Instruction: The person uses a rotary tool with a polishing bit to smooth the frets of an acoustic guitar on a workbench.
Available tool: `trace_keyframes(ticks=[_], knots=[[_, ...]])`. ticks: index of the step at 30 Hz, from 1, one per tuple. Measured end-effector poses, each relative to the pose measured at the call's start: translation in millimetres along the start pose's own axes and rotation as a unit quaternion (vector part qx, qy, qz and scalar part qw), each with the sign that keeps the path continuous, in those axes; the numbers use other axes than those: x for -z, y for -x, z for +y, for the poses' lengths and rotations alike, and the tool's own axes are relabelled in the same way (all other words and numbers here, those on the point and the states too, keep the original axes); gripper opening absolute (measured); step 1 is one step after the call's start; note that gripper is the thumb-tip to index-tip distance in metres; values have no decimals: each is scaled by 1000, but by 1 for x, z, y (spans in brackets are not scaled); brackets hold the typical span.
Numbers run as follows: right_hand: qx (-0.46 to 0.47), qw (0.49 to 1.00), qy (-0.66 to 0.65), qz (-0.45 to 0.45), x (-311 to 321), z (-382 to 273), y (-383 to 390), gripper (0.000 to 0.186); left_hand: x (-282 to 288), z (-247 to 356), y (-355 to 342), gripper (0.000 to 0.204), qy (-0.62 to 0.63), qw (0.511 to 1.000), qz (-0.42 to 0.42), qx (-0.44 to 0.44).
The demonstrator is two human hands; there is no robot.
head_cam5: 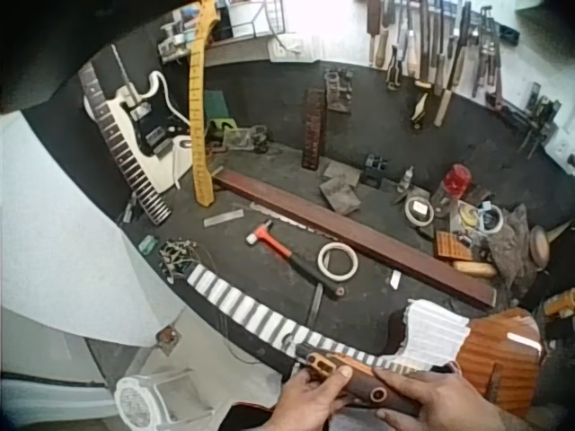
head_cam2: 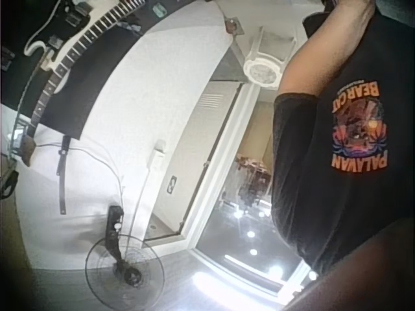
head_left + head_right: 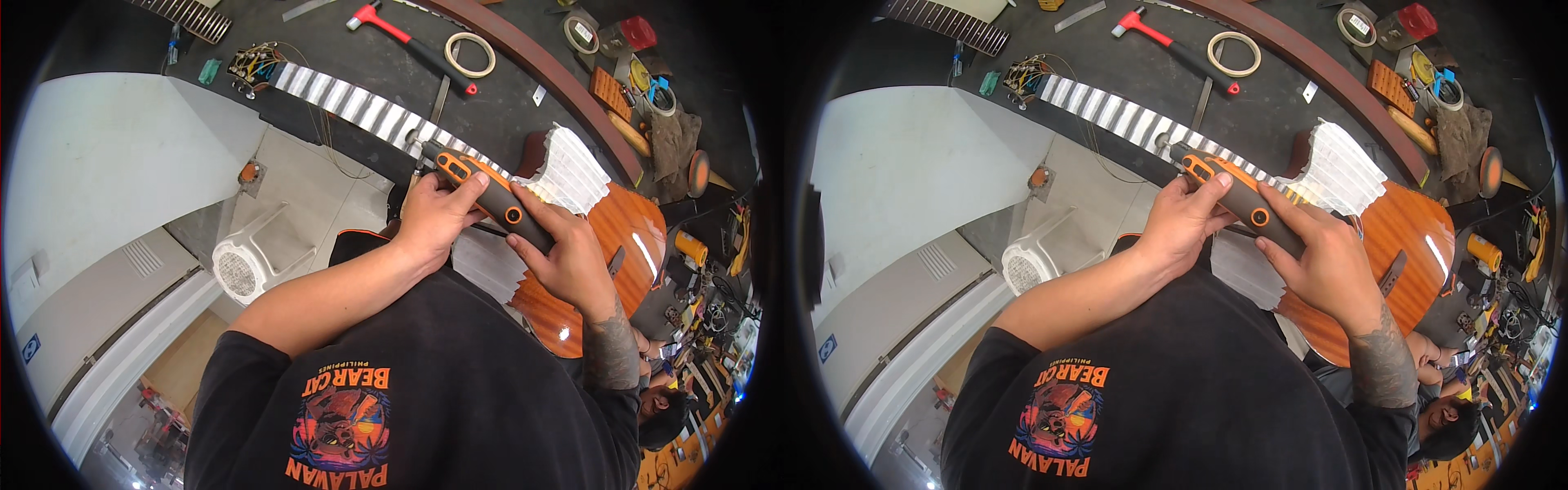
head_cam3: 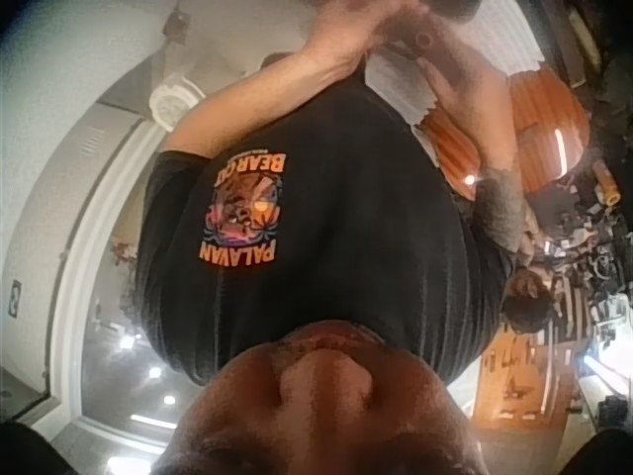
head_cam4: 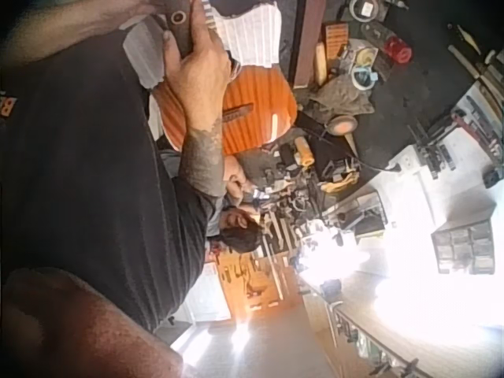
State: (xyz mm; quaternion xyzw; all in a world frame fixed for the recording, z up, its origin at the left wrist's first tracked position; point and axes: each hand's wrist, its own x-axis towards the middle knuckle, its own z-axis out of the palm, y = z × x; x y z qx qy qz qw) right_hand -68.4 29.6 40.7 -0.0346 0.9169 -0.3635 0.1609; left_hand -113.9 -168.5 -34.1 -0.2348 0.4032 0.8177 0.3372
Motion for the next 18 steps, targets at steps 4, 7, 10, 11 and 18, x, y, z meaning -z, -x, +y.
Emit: trace_keyframes(ticks=[4, 7, 10, 11, 18], knots=[[-2, 1000, -2, 2, 1, 2, -1, 64, -1, 0, -3, 36, -1, 1000, 6, 6], [-5, 1000, -7, 6, 2, 1, -2, 64, -2, 0, -5, 37, -1, 1000, 3, 6], [-7, 1000, -2, 2, 3, 3, -3, 64, -2, 0, -6, 38, -7, 1000, 13, 7], [-8, 1000, -2, 2, 3, 3, -3, 64, -4, 1, -5, 38, -17, 1000, 5, 9], [-10, 1000, -11, 6, 6, 4, -6, 65, -8, 4, -7, 42, -30, 999, 11, 6]])
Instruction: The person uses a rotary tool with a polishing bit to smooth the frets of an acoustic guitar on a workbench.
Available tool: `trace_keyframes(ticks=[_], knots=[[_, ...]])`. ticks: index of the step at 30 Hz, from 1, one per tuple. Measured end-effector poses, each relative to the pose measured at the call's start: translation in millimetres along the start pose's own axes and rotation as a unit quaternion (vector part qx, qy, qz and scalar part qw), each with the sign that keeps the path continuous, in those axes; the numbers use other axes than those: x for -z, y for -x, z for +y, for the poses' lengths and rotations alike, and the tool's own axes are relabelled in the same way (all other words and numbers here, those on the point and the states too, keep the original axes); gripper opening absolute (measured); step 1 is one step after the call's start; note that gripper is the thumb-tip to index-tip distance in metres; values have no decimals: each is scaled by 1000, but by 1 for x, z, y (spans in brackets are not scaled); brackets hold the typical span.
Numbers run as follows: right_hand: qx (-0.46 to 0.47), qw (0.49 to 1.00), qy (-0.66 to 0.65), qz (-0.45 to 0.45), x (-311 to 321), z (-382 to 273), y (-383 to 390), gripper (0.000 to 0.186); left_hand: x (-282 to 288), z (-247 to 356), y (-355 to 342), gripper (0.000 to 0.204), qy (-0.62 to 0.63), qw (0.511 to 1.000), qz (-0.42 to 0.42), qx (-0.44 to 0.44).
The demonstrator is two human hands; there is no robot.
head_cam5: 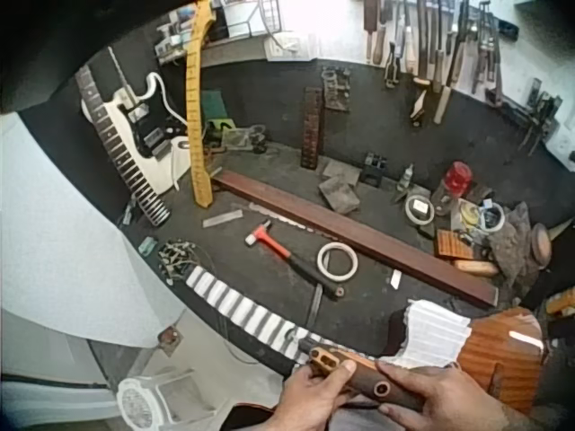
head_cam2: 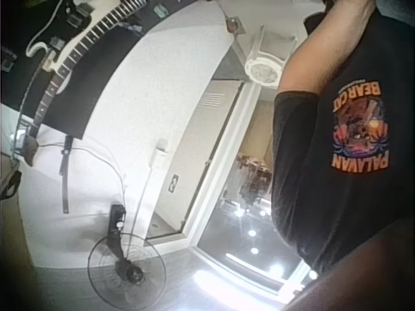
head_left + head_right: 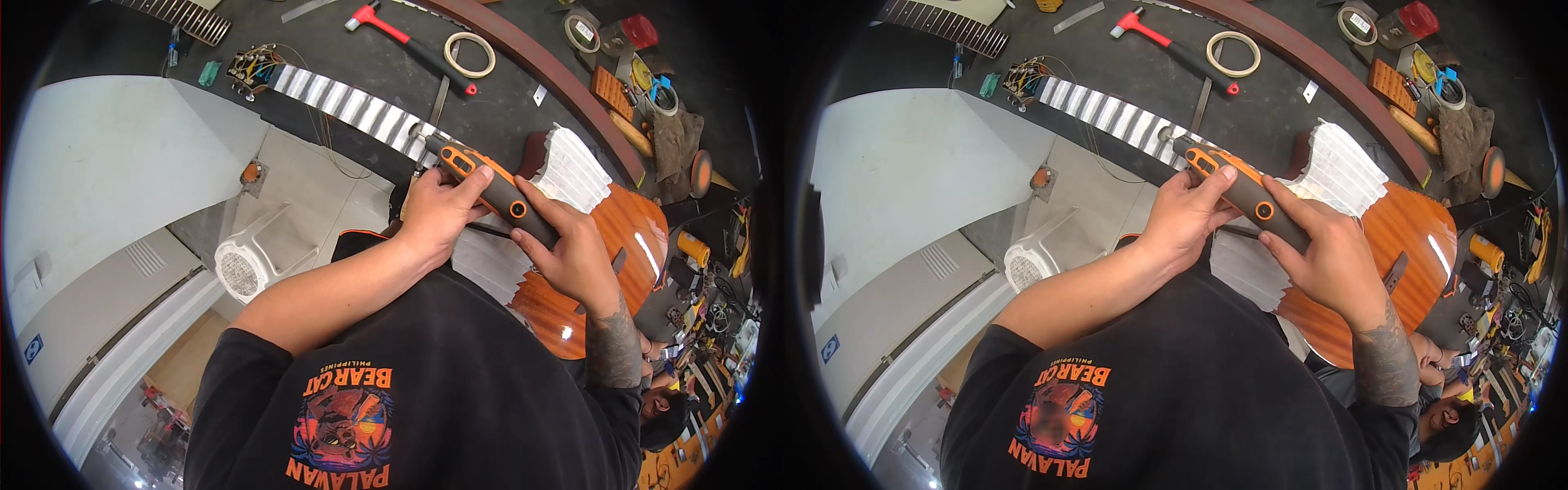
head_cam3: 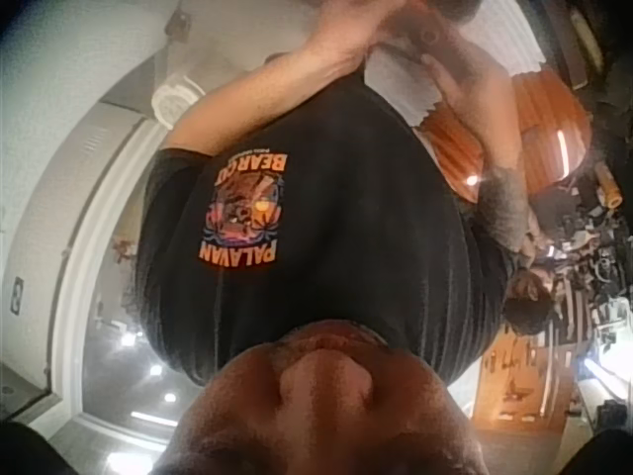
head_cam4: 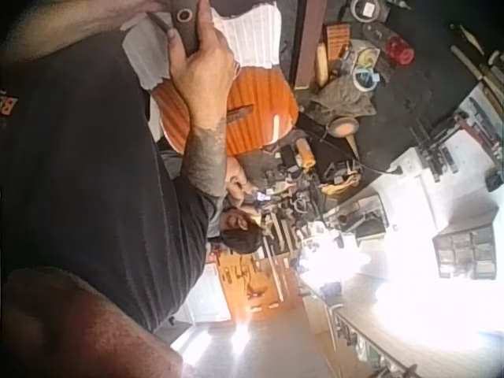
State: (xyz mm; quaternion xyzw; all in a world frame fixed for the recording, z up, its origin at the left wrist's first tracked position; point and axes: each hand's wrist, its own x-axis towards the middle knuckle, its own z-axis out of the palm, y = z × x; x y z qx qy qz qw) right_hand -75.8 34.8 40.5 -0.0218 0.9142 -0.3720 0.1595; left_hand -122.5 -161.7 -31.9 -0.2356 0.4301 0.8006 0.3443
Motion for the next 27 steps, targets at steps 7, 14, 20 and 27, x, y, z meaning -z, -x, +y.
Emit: trace_keyframes(ticks=[7, 14, 20, 27], knots=[[-2, 999, -38, -7, 2, 9, -3, 64, -8, 6, 1, 48, -10, 1000, 12, 3], [-23, 997, -63, -22, 4, 15, -7, 63, -10, 8, -4, 51, -27, 999, 26, 9], [-25, 996, -85, -29, 5, 18, -11, 63, -13, 11, -7, 51, -47, 998, 30, 14], [-41, 992, -115, -36, 8, 19, -14, 60, -21, 18, -4, 48, -69, 996, 53, 15]])
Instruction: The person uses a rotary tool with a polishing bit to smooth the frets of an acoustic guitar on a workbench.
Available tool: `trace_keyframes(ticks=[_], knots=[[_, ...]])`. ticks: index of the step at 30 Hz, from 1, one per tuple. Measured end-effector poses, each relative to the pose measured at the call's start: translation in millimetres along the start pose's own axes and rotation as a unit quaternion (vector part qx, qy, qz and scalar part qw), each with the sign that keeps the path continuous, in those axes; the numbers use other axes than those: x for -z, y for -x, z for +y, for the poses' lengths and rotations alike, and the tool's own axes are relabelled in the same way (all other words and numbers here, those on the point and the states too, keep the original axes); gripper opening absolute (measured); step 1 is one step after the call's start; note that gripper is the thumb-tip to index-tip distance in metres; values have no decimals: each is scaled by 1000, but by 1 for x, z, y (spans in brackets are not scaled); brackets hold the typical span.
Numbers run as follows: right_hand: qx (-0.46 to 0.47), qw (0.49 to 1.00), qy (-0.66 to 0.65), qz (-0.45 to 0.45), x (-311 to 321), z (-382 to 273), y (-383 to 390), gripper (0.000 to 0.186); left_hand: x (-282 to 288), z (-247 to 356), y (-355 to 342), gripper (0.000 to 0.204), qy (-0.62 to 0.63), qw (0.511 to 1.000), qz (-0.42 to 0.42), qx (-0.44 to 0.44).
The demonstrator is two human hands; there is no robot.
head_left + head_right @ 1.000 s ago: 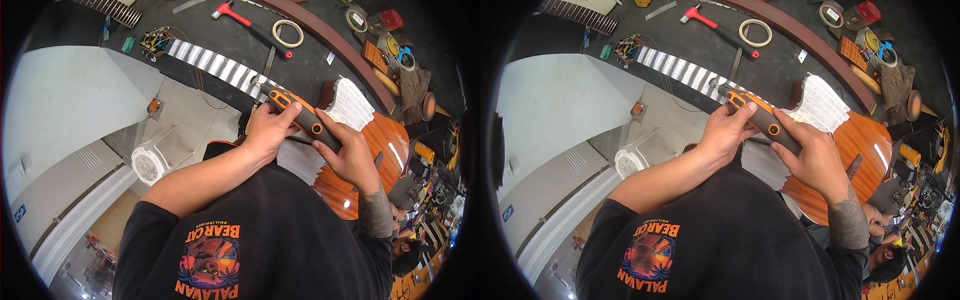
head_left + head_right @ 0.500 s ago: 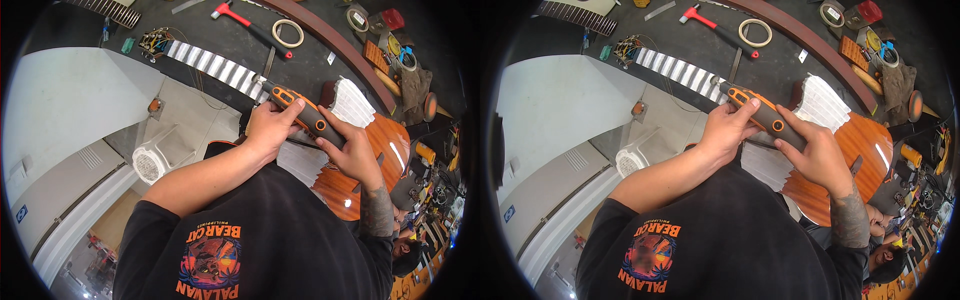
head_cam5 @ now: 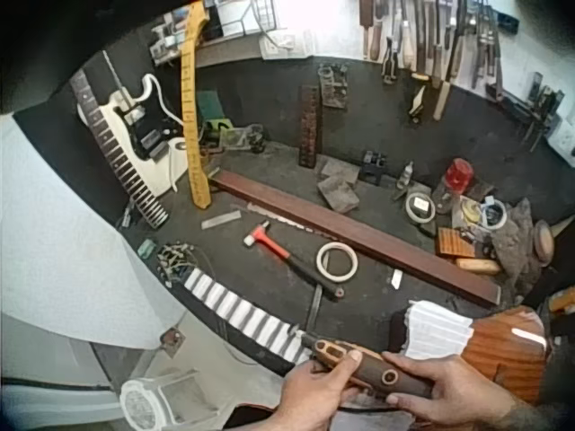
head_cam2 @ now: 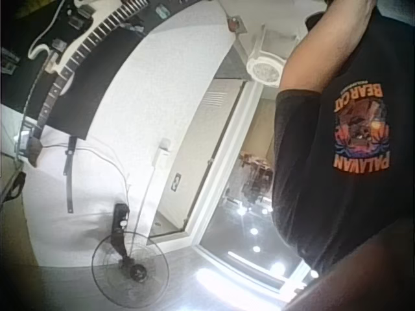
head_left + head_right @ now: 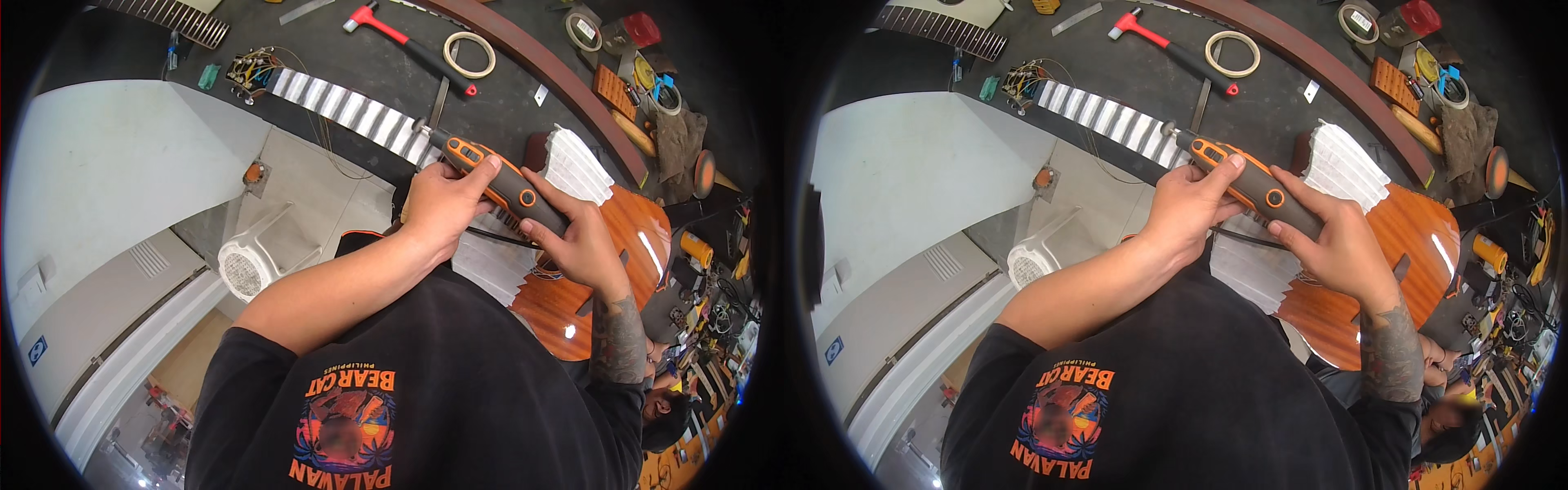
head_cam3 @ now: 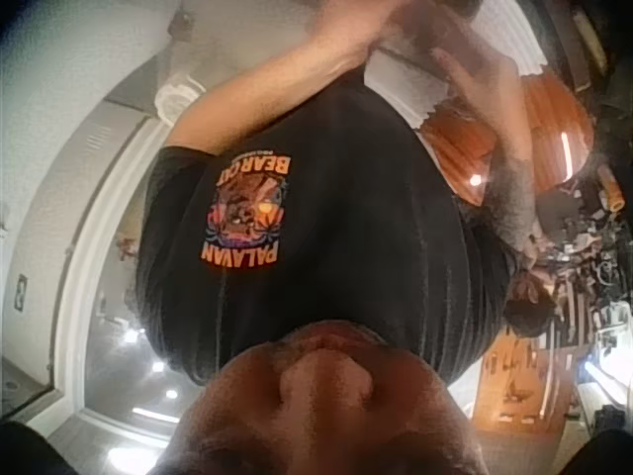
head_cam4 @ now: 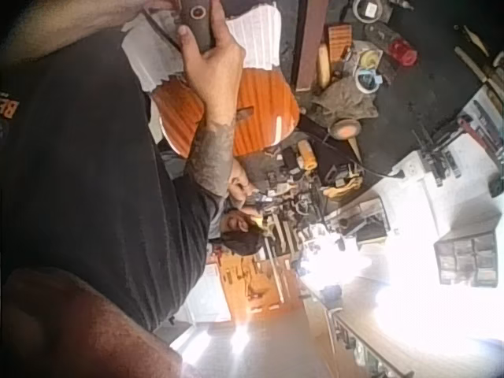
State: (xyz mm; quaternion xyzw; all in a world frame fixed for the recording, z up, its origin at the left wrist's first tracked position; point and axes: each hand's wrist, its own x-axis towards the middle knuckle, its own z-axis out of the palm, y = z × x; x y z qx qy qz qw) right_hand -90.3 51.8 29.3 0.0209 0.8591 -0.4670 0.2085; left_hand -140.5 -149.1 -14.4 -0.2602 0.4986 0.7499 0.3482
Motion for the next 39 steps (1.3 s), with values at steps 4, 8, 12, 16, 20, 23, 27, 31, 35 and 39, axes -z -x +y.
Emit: trace_keyframes(ticks=[4, 8, 12, 16, 20, 23, 27, 31, 35, 39], knots=[[-29, 999, -19, -6, 0, -1, 0, 59, 2, -2, -4, 47, 3, 1000, -11, -1], [-15, 1000, -8, 1, 1, 2, 0, 59, 0, -1, -5, 46, -4, 1000, -6, 8], [-23, 1000, -15, -4, 1, 0, -1, 59, 0, -4, -7, 46, 14, 1000, 21, 1], [-46, 999, -16, -16, 2, 0, 0, 60, -1, -1, -5, 45, -6, 1000, 4, 14], [89, 994, 33, 45, -4, 10, 5, 62, 2, -8, -3, 45, 0, 1000, -12, 2], [12, 1000, 16, 23, -3, 2, 24, 65, 2, -14, 6, 44, 0, 999, -37, 4], [1, 997, 70, 44, -9, -2, 48, 68, 3, -25, 17, 42, 34, 996, -82, 18], [4, 996, 79, 44, -13, -4, 55, 68, 8, -29, 24, 42, 52, 994, -92, 41], [28, 991, 122, 49, -19, -9, 56, 67, 16, -32, 28, 47, 36, 993, -96, 60], [43, 987, 147, 48, -27, -12, 54, 66, 26, -34, 28, 35, 68, 991, -103, 49]])
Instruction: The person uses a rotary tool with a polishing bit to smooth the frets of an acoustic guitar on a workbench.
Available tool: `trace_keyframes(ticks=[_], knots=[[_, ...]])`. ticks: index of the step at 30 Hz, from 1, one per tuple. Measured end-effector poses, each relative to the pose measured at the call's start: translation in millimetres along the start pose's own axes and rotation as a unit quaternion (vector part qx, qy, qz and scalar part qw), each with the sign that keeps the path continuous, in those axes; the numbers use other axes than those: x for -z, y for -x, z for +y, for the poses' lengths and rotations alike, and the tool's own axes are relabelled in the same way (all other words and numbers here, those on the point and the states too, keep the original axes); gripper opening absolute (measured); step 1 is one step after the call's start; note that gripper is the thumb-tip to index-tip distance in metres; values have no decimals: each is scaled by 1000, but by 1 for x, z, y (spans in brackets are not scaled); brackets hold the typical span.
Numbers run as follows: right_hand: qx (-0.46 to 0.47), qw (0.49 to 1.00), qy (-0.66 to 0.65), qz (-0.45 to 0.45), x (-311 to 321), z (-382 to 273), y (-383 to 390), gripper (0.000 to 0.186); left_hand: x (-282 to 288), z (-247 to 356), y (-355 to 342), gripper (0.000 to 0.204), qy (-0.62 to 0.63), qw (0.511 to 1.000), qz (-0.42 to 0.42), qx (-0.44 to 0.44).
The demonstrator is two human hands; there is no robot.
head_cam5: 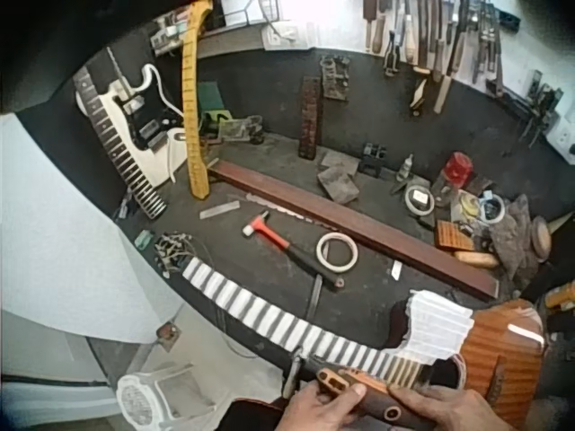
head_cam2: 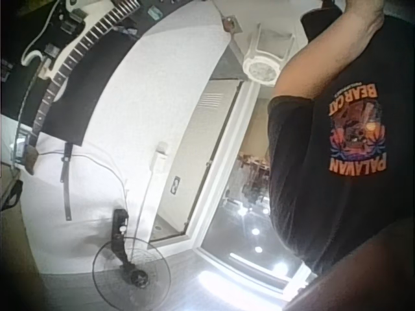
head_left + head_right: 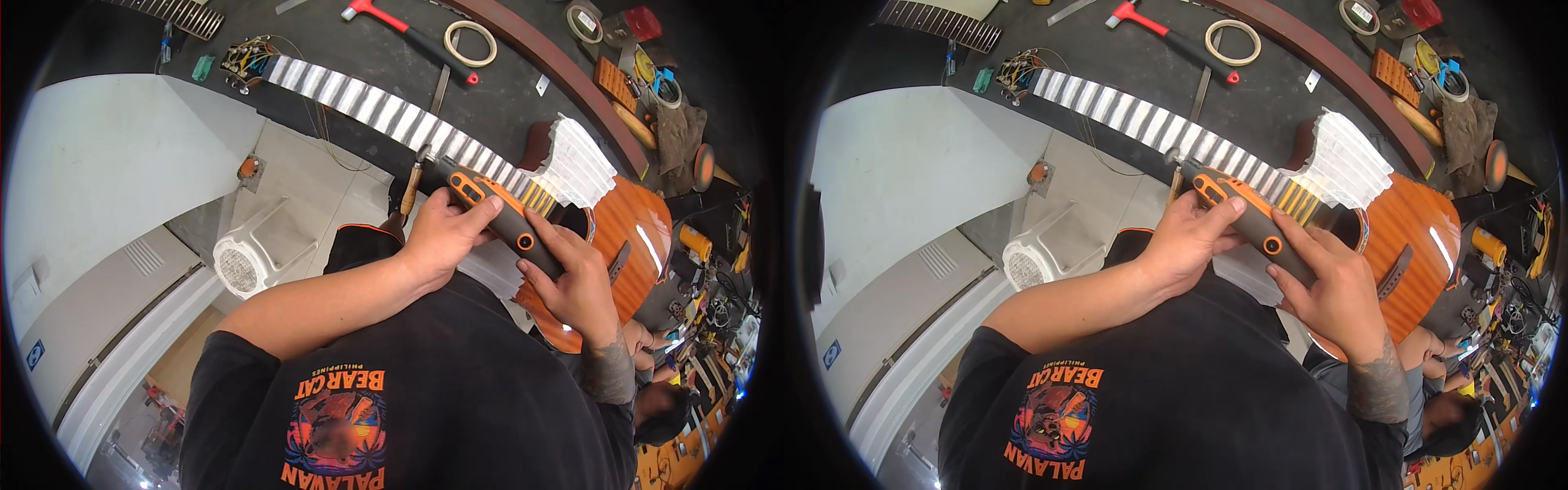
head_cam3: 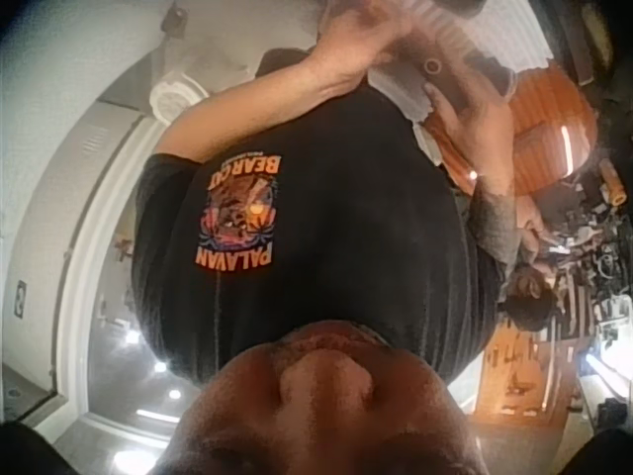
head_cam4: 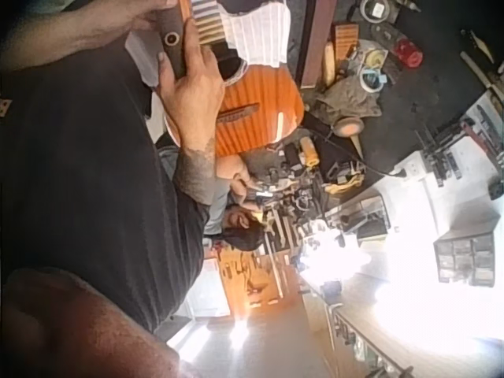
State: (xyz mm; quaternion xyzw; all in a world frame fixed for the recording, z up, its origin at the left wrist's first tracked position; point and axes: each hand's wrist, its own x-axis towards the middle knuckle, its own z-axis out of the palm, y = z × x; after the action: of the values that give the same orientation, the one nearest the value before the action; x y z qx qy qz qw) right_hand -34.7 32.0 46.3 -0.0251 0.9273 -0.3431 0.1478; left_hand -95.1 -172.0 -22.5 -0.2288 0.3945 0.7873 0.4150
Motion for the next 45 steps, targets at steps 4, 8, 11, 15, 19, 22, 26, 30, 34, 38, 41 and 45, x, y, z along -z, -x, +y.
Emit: trace_keyframes(ticks=[4, 8, 11, 15, 19, 22, 26, 30, 34, 38, 41, 45], knots=[[-13, 1000, 16, -15, 1, -10, -3, 66, 9, -3, -1, 40, -5, 1000, -21, 4], [-4, 999, 32, -15, 0, -14, -4, 65, 10, -3, 2, 37, 9, 1000, -3, -5], [-3, 999, 31, -18, -1, -14, -4, 65, 11, -4, 2, 34, 18, 1000, 14, -6], [-2, 1000, 29, -9, -1, -15, -5, 65, 11, -3, 2, 39, -2, 1000, -11, -2], [-7, 999, 32, -19, 0, -16, -4, 65, 12, -3, 2, 40, -2, 1000, -13, -1], [-9, 1000, 18, -17, 0, -15, -4, 65, 11, -3, 2, 39, -6, 1000, -3, 9], [-10, 1000, 23, -15, 2, -13, -3, 65, 9, -3, 1, 38, -6, 1000, -14, 7], [-12, 1000, 19, -18, 3, -14, -5, 65, 9, -3, 1, 38, -3, 1000, -9, 5], [-20, 999, 16, -22, 3, -12, -5, 65, 7, -2, 0, 39, -7, 1000, -8, 6], [-21, 1000, 11, -20, 3, -10, -5, 64, 8, -3, -2, 39, -8, 1000, -9, 3], [-25, 999, 3, -21, 4, -9, -7, 64, 7, -3, -3, 39, -7, 1000, -10, 0], [-26, 999, -5, -22, 4, -8, -8, 65, 6, -2, -3, 40, -9, 1000, -8, 0]])
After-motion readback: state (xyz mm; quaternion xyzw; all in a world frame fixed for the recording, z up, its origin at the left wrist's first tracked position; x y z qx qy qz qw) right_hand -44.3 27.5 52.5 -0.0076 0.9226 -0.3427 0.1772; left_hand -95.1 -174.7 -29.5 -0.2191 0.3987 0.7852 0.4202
